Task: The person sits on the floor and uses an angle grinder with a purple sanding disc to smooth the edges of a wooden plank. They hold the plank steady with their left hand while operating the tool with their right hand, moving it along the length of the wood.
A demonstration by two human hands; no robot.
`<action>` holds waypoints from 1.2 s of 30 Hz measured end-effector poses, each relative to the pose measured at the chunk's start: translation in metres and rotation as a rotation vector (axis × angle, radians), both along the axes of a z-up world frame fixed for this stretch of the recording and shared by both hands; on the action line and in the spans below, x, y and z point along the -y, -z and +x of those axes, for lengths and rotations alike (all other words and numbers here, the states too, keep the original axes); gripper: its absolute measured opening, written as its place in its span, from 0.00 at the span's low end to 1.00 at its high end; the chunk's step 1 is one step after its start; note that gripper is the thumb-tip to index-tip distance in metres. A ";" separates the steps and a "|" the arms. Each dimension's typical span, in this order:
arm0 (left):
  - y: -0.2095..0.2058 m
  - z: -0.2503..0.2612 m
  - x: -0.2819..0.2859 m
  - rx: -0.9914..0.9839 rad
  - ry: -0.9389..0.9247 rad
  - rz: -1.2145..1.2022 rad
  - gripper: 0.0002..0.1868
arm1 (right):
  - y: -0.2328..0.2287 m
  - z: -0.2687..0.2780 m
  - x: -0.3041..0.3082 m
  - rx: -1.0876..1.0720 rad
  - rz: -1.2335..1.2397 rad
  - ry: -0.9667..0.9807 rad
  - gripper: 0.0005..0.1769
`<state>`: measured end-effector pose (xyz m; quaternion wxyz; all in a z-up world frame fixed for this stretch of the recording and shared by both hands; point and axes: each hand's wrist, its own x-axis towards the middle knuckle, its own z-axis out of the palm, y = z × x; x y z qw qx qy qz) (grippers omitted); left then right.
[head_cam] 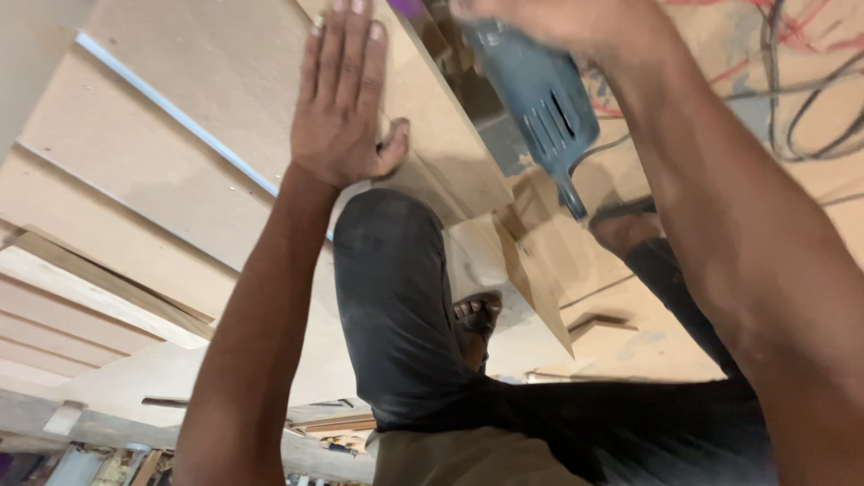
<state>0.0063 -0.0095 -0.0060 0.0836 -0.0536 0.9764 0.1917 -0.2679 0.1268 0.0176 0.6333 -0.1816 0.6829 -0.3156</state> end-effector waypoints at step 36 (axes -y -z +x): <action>-0.022 -0.049 -0.057 0.603 -0.138 -0.274 0.82 | -0.052 0.091 -0.272 0.138 0.194 0.509 0.25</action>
